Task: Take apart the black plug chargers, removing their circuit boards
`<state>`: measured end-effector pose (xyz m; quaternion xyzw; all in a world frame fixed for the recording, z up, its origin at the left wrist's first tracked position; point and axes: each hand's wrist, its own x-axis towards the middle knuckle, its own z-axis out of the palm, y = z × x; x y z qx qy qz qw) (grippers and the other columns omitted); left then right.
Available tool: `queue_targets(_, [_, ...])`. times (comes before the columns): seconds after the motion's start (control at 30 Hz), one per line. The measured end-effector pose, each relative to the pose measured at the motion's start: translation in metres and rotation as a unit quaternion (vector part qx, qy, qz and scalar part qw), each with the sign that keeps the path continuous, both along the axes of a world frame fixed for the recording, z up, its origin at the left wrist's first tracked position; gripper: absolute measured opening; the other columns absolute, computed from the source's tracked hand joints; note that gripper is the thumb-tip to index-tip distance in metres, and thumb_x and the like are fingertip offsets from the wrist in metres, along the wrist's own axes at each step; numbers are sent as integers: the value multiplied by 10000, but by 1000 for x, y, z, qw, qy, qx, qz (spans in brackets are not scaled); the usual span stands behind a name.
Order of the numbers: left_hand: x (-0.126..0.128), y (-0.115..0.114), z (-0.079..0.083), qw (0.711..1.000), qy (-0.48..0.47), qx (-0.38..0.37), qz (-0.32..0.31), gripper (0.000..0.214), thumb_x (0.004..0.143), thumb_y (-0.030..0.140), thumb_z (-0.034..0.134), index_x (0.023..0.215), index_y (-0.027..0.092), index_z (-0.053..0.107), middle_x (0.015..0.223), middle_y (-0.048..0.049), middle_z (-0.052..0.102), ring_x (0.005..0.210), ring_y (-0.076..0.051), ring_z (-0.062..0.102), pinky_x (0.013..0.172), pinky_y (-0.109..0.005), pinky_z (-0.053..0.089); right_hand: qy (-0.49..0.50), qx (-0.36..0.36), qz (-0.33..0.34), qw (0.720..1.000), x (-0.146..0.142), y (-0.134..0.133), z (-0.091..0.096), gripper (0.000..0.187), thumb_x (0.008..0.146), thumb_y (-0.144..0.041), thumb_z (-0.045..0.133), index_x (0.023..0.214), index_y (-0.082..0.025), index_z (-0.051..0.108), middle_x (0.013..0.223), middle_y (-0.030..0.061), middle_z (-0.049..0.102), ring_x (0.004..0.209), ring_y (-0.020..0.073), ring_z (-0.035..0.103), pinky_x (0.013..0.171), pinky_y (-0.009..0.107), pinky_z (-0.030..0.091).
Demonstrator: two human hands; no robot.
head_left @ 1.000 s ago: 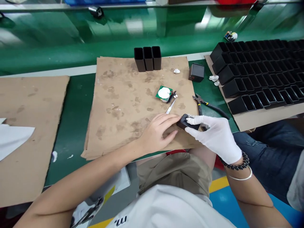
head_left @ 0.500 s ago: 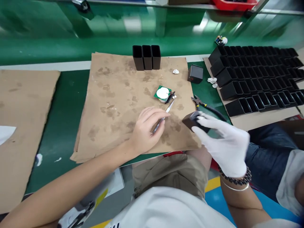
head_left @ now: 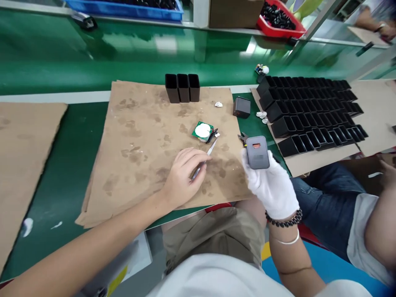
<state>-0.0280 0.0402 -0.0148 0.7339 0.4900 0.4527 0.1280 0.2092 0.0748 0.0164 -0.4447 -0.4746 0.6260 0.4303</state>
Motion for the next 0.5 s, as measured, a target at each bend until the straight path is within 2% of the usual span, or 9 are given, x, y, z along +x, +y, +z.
queue_targets(0.1, [1,0,-1,1000,1,-4,-2,205,933,104,543,1028,212,688,992,-55,764,956,-199,714,1009,-420,565,13,-30,59,998,-3,-10,7,445,1083,-430,308,1242,-240,677,1358,63,704,1320,170,631,1068,439,559])
queue_targets(0.23, [1,-1,-2,1000,12,5,0,213,924,87,553,1044,208,681,993,-49,761,945,-188,718,1036,-425,558,27,-32,73,996,-9,-25,12,436,1086,-451,315,1231,-260,680,1415,46,668,1382,156,572,1136,425,491])
queue_targets(0.37, [0,-3,-2,1000,16,-1,-4,232,925,96,549,1058,223,691,1021,-46,764,975,-189,721,1061,-432,551,20,-1,88,996,-12,-32,16,444,1087,-421,323,1127,-239,725,1296,63,736,1249,165,682,1085,422,542])
queue_targets(0.5, [-1,-3,-2,1000,11,-11,-9,228,931,109,543,1050,224,700,1038,-52,766,999,-198,720,1067,-439,548,-41,57,82,994,-11,-36,21,472,1107,-360,272,1162,-240,725,1235,71,762,1244,159,685,994,389,614])
